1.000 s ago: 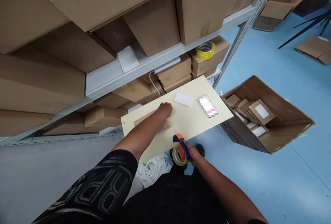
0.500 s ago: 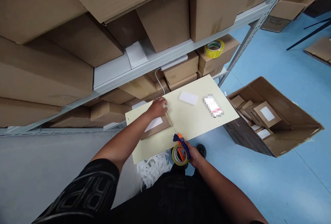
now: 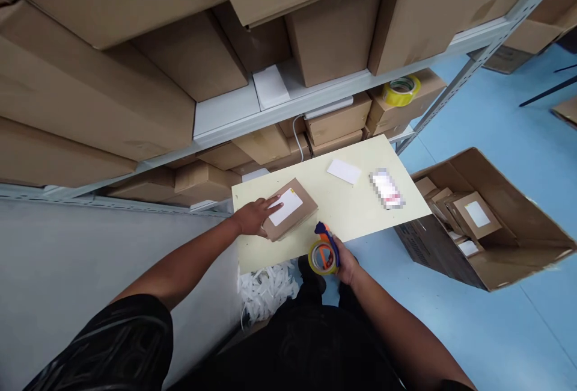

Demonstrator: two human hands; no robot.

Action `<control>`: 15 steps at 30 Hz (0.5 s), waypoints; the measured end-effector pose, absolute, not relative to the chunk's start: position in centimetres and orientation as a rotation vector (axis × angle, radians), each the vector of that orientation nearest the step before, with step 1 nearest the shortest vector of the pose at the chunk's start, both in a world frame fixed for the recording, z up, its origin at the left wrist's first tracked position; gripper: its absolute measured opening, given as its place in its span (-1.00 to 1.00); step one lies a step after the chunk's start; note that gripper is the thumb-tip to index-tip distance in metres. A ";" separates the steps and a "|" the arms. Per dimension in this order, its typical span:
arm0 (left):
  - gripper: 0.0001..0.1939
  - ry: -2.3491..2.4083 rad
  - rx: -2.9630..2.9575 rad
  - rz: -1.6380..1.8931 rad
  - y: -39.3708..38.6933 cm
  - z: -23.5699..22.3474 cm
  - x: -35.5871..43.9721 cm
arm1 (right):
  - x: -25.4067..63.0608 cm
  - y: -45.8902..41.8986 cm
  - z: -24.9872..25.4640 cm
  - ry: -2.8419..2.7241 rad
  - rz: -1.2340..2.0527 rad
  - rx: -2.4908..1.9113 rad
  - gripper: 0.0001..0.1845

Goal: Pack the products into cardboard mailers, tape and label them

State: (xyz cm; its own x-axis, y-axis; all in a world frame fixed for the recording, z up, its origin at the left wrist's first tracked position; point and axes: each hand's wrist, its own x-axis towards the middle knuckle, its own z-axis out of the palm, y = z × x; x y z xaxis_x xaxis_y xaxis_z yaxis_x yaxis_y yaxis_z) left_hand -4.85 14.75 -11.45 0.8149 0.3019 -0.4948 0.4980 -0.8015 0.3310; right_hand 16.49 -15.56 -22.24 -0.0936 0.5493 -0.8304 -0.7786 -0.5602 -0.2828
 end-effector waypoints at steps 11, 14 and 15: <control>0.35 1.266 2.368 -0.254 3.2 -14.1 -1.8 | 24.6 -5.6 -21.1 0.368 1.987 -1.242 -0.41; 0.35 1.301 2.341 -0.223 3.0 -14.4 -1.4 | 25.4 -5.6 -21.0 0.361 1.979 -1.287 -0.39; 0.34 1.301 2.334 -0.216 3.0 -14.4 -1.4 | 25.3 -6.1 -21.0 0.359 1.963 -1.284 -0.38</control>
State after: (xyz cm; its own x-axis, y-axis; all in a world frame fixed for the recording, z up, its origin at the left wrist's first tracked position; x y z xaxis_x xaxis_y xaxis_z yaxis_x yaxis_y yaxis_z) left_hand -1.38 3.02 -14.45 0.5412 0.7653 -0.3486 0.8368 -0.4494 0.3127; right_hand 25.35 -6.07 -20.97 -0.2159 0.4342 -0.8746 -0.7158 -0.6796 -0.1607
